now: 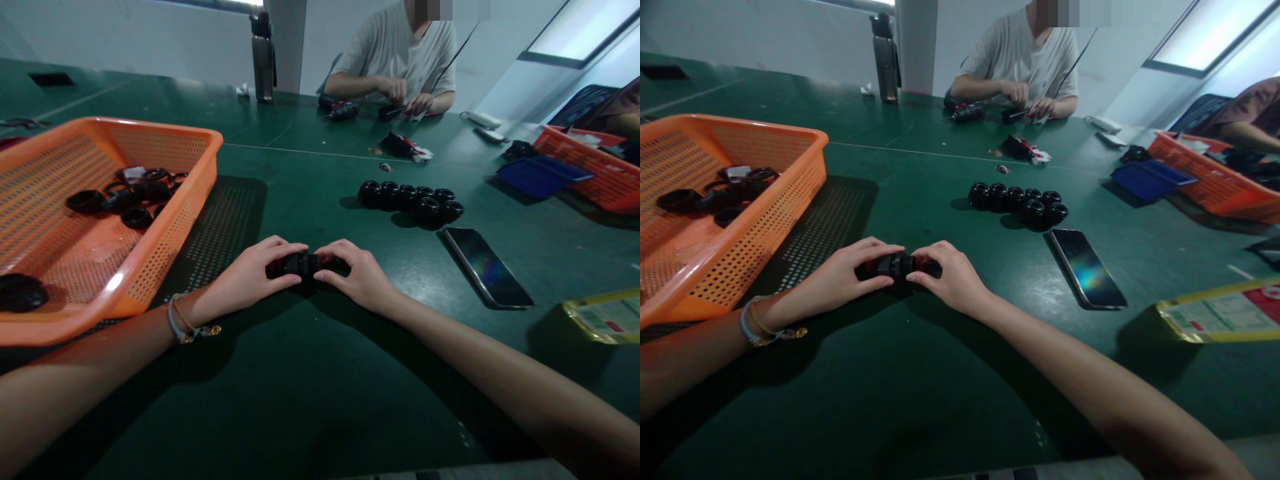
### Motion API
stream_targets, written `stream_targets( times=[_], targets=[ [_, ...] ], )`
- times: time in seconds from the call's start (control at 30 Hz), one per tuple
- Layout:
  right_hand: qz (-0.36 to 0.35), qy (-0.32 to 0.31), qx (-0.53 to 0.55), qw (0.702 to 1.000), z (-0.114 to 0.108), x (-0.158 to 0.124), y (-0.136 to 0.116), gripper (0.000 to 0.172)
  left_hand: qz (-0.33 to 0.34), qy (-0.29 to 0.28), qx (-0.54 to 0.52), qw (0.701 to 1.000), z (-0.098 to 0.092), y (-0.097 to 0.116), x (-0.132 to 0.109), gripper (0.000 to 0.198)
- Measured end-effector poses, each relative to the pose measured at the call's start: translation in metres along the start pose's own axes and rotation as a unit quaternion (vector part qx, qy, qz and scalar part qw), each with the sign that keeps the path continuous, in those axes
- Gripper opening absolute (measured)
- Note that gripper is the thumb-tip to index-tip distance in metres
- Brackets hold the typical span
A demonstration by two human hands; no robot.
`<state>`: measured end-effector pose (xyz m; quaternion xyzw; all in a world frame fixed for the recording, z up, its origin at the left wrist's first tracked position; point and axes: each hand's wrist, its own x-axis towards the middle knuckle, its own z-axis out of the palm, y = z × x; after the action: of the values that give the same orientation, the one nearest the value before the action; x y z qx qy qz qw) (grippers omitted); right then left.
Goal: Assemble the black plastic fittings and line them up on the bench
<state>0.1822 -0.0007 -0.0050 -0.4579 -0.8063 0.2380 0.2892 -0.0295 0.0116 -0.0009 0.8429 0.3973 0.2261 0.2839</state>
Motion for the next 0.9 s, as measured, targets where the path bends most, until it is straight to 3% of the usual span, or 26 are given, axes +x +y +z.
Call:
stream_targets(
  times=[0.6,0.8,0.9],
  targets=[
    [-0.009,0.002,-0.009,1.0,-0.0008,0.0004,-0.0015,0.012,0.002,0.0,-0.012,1.0,0.0001,0.0013,-0.0003,0.042],
    [-0.023,0.006,0.006,1.0,0.0001,-0.0025,-0.0012,0.034,0.0,0.0,-0.008,1.0,0.0,0.0021,-0.0002,0.04],
    [-0.022,0.011,0.008,1.0,0.0013,-0.0032,-0.0002,0.035,0.004,0.002,-0.005,1.0,0.0,0.0016,-0.0002,0.04]
  ],
)
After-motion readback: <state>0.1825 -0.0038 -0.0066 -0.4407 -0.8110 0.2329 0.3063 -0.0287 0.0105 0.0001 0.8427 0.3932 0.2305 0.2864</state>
